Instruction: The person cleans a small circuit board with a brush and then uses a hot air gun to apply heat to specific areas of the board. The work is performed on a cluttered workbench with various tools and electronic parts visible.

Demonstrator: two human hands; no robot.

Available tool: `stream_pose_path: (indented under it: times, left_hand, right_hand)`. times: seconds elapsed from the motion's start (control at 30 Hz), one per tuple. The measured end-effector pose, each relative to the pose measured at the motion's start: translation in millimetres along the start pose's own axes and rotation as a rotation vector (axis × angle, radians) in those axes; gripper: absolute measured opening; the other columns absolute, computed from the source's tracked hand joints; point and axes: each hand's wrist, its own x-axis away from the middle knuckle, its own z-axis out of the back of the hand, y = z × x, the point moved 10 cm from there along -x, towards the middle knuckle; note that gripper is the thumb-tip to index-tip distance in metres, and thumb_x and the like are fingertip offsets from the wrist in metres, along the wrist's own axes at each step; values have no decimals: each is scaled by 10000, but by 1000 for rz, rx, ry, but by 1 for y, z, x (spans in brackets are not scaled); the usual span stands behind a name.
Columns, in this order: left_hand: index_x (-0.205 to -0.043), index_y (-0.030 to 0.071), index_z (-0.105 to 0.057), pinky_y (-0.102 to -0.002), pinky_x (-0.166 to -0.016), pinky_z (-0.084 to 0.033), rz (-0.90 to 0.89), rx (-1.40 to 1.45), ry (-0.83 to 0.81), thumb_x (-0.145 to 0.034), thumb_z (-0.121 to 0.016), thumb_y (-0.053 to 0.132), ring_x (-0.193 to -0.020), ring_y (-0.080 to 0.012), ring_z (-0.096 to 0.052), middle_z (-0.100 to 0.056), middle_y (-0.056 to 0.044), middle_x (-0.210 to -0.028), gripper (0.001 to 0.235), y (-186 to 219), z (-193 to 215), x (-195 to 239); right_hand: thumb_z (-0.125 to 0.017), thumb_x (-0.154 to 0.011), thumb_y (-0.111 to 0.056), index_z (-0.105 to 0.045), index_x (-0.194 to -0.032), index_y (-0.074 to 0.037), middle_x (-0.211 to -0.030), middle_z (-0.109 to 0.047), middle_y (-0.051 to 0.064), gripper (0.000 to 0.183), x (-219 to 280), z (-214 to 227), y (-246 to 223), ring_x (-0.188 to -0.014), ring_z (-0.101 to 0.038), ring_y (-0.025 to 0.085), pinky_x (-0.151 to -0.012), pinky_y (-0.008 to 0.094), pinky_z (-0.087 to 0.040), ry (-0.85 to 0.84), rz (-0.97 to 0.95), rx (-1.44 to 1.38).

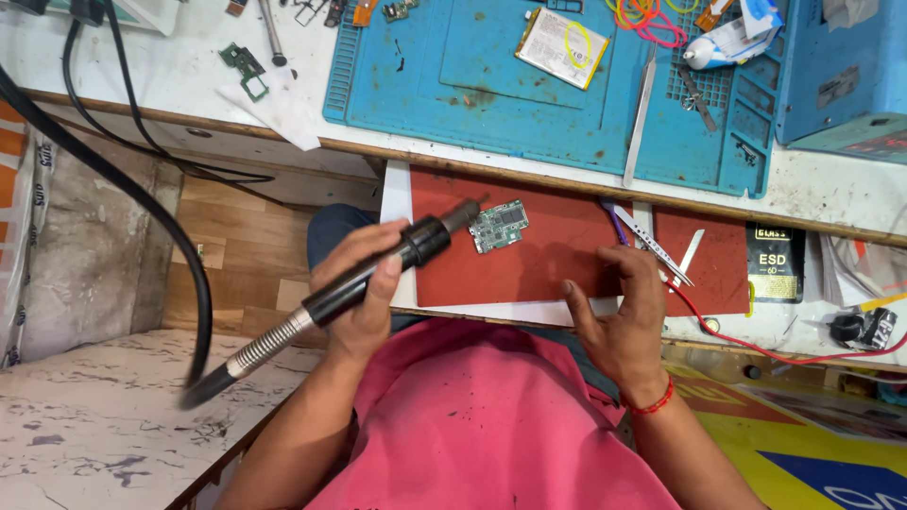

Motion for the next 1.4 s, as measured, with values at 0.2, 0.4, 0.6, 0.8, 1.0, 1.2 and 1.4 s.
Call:
stream_pose_path:
  times: [0.2,0.4,0.6,0.8,1.0,1.2,1.4]
  left_hand:
    - [-1108,-20,-708,-355,-962,-613,32,10,-51,-975,-703,210,-1054,-279,-760,-745,-216,-1149,266,-2,-9,-9]
    - [-1100,-13,-713,-349,-990,-604,5,32,-4,-1002,-686,221,-1075,-264,-756,-746,-206,-1151,256,-7,-3,-10]
    - [-1080,-26,-713,-358,-968,-601,35,17,-17,-990,-676,225,-1046,-269,-752,-747,-210,-1113,269,-16,-4,-9]
    - [-1053,-25,-709,-359,-966,-606,29,80,-8,-989,-664,228,-1047,-270,-757,-751,-196,-1096,265,-24,-4,-6]
    - [-1026,-31,-707,-361,-935,-602,8,57,-25,-964,-663,209,-1003,-277,-756,-754,-197,-1057,251,-22,-5,-10]
    - [-1029,-13,-716,-357,-925,-623,-7,78,-12,-968,-658,220,-994,-268,-769,-760,-206,-1059,248,-18,-5,-7]
    - [-1036,-14,-714,-363,-936,-624,-29,70,-73,-969,-682,241,-1005,-288,-769,-752,-217,-1068,266,-18,-17,-8]
  right_hand:
    - [-792,-864,-94,-640,-1137,-6,-1094,-651,159,325,-8,-21,1,-934,-666,315,-791,371,-551,-137,-33,-87]
    - [-796,-846,-101,-664,-1102,-5,-1040,-658,148,303,-15,-30,-3,-937,-665,317,-813,389,-551,-228,-17,-62]
    - [-791,-835,-96,-685,-1093,-17,-1042,-674,136,290,-17,-29,-7,-938,-668,311,-809,391,-549,-254,-22,-52]
    - [-699,-912,-56,-644,-1285,-22,-1282,-634,172,378,-42,-37,-32,-1209,-592,384,-1045,459,-482,-201,224,19]
    - [-650,-927,-109,-613,-1359,-9,-1330,-580,213,445,-61,-68,-21,-1245,-523,420,-1073,506,-404,-335,172,83]
    - [-672,-881,-69,-638,-1224,-13,-1287,-591,212,349,-55,-64,-18,-1227,-550,424,-1071,507,-428,-291,154,81]
    - [-682,-892,-56,-613,-1228,29,-1358,-558,257,353,-49,-46,-3,-1251,-561,443,-1066,479,-479,-264,102,73]
